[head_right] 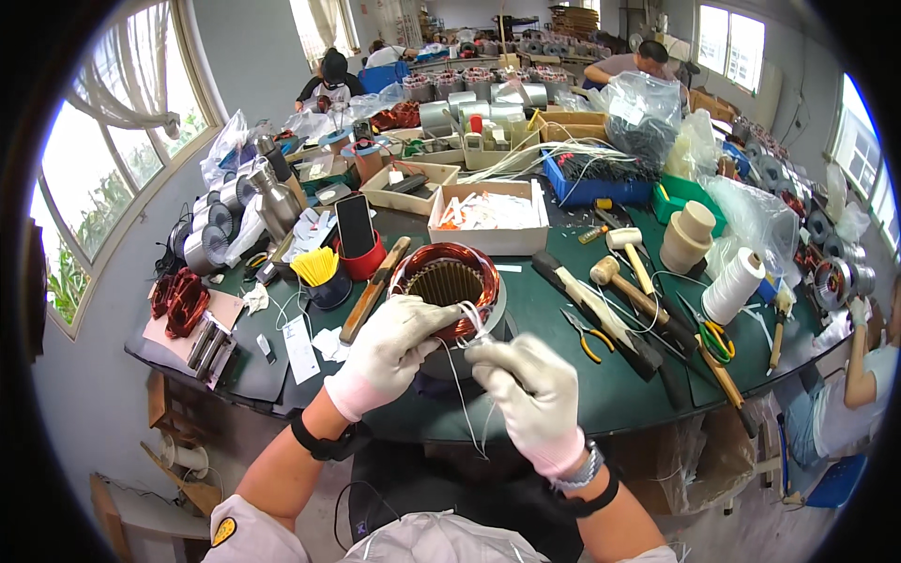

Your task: The person wraps a white string around the internal copper wiring of a motor stator and uses a pair of pliers to pull the string tight.

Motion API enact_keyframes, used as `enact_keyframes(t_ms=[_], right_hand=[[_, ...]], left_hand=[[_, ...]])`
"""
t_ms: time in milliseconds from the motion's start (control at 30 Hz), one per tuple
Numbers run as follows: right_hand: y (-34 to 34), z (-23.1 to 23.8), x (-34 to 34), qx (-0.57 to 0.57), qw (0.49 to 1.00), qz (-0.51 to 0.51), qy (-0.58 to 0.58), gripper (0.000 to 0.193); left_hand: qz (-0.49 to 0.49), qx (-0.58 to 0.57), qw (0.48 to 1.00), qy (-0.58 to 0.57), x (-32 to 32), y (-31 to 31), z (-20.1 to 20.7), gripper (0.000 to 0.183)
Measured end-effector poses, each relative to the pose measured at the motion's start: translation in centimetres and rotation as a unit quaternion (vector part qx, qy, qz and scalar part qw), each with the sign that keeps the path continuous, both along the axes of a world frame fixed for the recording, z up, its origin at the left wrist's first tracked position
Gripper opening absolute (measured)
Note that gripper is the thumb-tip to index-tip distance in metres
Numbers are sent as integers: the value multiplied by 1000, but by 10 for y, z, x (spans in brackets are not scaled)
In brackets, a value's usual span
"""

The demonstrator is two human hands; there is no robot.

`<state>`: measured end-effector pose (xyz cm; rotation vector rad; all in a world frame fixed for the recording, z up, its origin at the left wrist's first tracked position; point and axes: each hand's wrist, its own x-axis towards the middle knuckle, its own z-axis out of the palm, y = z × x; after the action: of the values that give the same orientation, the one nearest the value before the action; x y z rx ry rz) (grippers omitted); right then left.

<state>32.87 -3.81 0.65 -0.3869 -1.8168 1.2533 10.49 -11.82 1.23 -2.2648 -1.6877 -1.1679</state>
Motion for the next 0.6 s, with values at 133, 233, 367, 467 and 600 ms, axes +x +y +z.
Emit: enact_keyframes(t_ms=[133, 233, 367, 467, 600], right_hand=[[-21, 48, 13, 23, 980, -39, 194, 31], [-47, 44, 87, -96, 978, 142, 121, 32], [-34, -165, 211, 69, 892, -124, -429, 23], [-92, -382, 506, -6, 626, -139, -767, 24], [-148, -367, 630, -33, 393, -9, -919, 28]], left_hand=[[-3, 11, 1000, -22, -12, -6, -6, 50], [-29, 2, 999, -38, -14, -2, -6, 50], [-29, 18, 999, -22, -9, 0, -1, 49], [-23, 27, 999, -26, -10, 1, -3, 50], [-38, -3, 999, -35, -23, -6, -7, 49]])
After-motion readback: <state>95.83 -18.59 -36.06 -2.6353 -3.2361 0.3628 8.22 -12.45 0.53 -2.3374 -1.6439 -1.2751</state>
